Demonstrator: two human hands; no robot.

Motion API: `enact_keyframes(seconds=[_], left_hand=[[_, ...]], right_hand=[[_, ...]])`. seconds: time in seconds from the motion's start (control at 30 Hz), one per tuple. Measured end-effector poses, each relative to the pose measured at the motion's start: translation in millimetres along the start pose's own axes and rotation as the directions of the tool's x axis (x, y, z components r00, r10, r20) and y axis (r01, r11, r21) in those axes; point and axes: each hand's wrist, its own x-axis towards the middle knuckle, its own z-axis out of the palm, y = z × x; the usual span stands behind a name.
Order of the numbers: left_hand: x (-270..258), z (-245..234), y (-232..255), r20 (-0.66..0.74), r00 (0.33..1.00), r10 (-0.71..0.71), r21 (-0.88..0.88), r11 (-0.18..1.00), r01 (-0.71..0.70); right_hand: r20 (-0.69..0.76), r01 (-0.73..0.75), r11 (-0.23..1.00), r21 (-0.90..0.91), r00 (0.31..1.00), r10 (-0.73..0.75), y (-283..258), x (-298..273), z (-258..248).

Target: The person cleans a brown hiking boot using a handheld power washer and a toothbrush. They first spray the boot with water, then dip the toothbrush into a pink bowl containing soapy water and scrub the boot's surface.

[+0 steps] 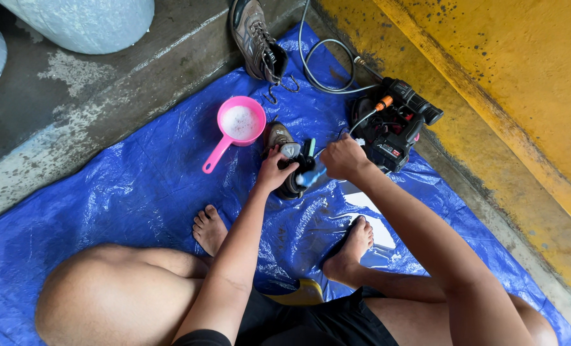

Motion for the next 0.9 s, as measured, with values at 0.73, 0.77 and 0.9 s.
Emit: enact_keyframes(seconds=[0.73,0.77,0.9], left_hand=[[24,7,-52,-0.093,0.995,0.045,0.214,0.977,-0.025],[22,5,-45,-0.131,0.991,0.017,0.154,0.988,0.004],[38,-9,-26,-0.212,0.977,0.022,0.118,0.993,0.003]], right_hand=[[-0.051,-0.047,0.994,-0.101,0.998,0.042,-36,89,41],[-0.080,-0.040,0.996,-0.076,0.996,0.034,-35,86,41],[-0.138,-0.004,1.000,-0.003,0.990,0.003,-25,77,47]])
